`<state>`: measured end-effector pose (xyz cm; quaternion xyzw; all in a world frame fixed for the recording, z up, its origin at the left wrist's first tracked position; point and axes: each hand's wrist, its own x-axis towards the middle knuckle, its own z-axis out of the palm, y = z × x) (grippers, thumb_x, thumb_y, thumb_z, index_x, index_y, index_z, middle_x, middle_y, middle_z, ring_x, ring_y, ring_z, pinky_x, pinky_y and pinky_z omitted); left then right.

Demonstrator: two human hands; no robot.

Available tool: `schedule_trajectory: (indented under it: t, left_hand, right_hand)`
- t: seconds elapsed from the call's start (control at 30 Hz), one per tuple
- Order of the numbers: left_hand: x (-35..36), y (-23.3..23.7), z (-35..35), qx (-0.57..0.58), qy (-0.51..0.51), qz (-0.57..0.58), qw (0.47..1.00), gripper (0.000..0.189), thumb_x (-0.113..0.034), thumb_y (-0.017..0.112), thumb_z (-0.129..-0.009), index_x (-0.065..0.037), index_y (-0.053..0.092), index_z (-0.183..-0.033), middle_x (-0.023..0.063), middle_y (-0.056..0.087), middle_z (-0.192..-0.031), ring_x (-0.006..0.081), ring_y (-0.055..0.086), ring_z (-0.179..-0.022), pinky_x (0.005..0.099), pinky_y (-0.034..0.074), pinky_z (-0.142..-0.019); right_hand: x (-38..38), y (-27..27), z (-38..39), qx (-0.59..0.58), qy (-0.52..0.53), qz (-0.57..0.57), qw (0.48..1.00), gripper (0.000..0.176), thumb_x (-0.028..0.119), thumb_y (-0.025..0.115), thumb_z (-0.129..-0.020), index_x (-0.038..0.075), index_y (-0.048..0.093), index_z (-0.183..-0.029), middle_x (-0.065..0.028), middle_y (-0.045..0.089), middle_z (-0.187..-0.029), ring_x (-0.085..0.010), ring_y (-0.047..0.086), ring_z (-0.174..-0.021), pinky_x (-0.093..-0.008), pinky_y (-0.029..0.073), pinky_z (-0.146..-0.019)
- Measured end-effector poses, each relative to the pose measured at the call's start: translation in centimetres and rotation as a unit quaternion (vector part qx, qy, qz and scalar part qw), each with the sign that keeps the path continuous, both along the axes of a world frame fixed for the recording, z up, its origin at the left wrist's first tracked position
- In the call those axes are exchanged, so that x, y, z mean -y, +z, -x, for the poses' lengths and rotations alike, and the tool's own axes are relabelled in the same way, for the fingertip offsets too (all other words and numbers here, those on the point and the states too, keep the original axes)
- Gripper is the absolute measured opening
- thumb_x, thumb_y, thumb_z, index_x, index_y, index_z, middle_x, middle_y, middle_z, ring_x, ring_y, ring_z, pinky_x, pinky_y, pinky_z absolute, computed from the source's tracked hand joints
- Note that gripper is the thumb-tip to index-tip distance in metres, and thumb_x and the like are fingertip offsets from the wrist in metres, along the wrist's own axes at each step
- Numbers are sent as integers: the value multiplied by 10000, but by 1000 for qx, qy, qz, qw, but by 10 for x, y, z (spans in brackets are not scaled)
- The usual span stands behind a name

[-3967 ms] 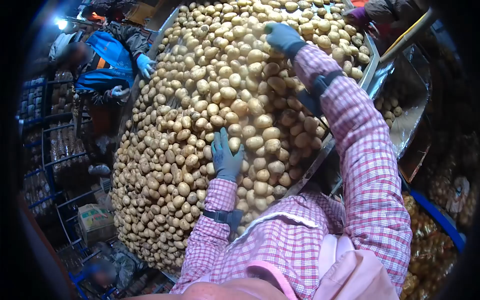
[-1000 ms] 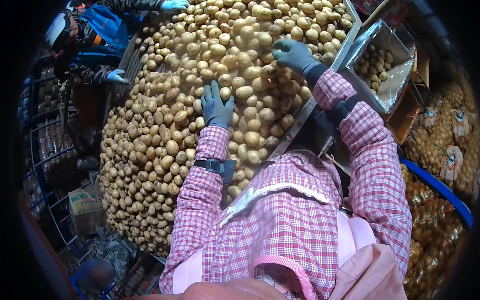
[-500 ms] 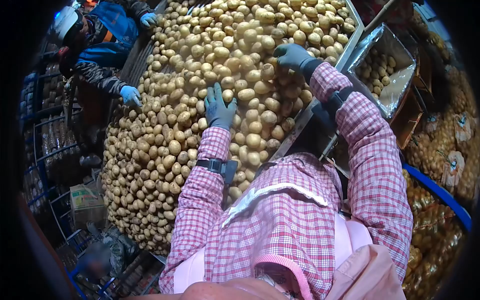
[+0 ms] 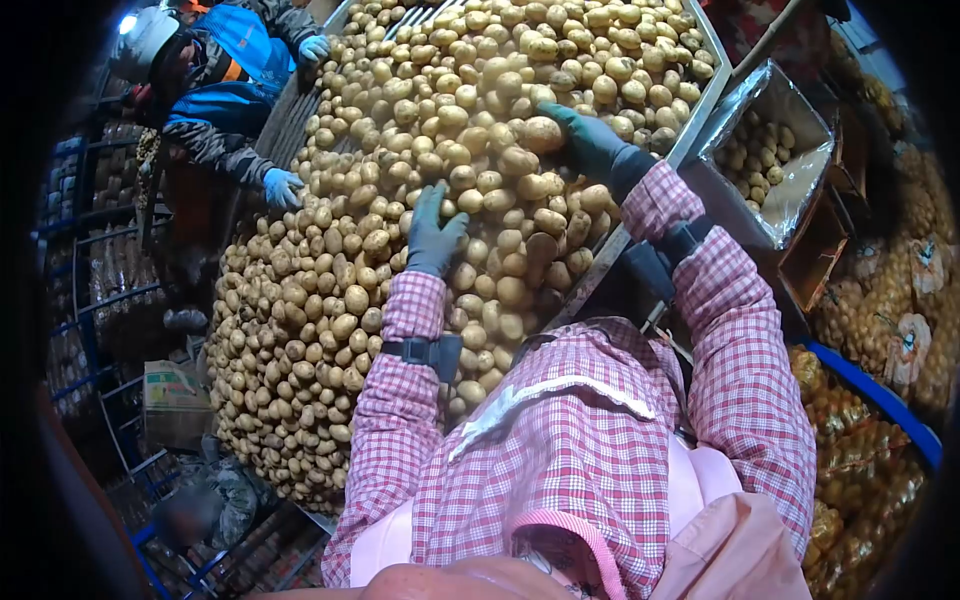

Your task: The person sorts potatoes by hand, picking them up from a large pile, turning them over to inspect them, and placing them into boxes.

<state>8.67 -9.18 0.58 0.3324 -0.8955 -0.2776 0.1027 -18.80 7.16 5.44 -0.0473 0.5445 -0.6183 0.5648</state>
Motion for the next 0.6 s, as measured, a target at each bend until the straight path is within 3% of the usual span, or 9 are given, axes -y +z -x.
schedule_trajectory:
  t: [0.07,0.1,0.2,0.23,0.27,0.37,0.4,0.47,0.6]
  left_hand:
    - [0,17,-5,-61,26,-26,997,580,-205,708,-844,-63,537,-1380,202,485,-1426,345,480,-1301,423,392,-1109]
    - [-7,26,-7,-101,35,14,994,462,-177,698,-867,-33,602,-1295,185,563,-1339,316,538,-1247,410,422,-1083]
    - [-45,41,9,-211,1,-90,973,456,-119,679,-911,-14,566,-1341,150,595,-1321,228,573,-1221,338,462,-1045]
    - [-65,58,18,-213,-22,-131,968,493,-112,678,-917,-23,531,-1379,141,582,-1339,220,565,-1225,329,457,-1049]
    - [-82,70,26,-216,-45,-171,960,533,-106,677,-922,-33,496,-1418,133,569,-1357,211,557,-1230,320,453,-1052]
    - [-106,64,35,-196,-102,-132,966,714,-160,730,-898,-56,367,-1504,144,521,-1399,229,537,-1249,314,480,-1015]
    - [-112,60,34,-211,-48,-214,952,669,-302,725,-880,-52,445,-1434,200,528,-1373,315,529,-1272,389,436,-1054]
    - [-111,54,32,-223,-23,-258,940,562,-333,702,-904,-73,515,-1365,185,628,-1233,306,627,-1134,374,504,-960]
    - [-104,51,25,-142,8,-172,975,334,-324,622,-969,-77,626,-1193,136,702,-1004,245,700,-935,356,553,-799]
  right_hand:
    - [-3,1,-15,96,-64,15,993,393,400,450,-1020,191,541,-1340,-129,662,-762,-196,558,-458,-294,416,-388]
    - [-11,-15,-15,116,4,51,992,409,331,425,-1033,216,455,-1424,-125,658,-776,-197,560,-459,-295,410,-372]
    - [-23,-4,-51,82,1,38,996,392,304,433,-1031,206,473,-1409,-104,652,-766,-176,533,-426,-274,374,-339]
    - [-24,-20,-61,59,5,38,998,388,344,475,-1018,175,529,-1364,-89,657,-775,-164,519,-411,-270,374,-343]
    - [-25,-23,-64,208,60,36,976,386,410,523,-997,130,600,-1251,-60,651,-759,-143,518,-423,-257,385,-366]
    - [-25,-30,-103,185,37,25,982,461,535,506,-977,121,623,-1144,-38,624,-691,-132,523,-440,-254,391,-374]
    - [-29,-25,-113,147,38,33,988,494,568,481,-978,123,617,-1145,-35,611,-667,-133,528,-445,-252,394,-378]
    - [-36,-30,-125,152,53,67,985,548,622,447,-974,128,607,-1148,-34,595,-637,-134,536,-457,-247,400,-384]
    - [-47,-22,-135,244,120,106,956,581,662,427,-965,142,596,-1161,-38,602,-646,-134,550,-467,-241,415,-390]
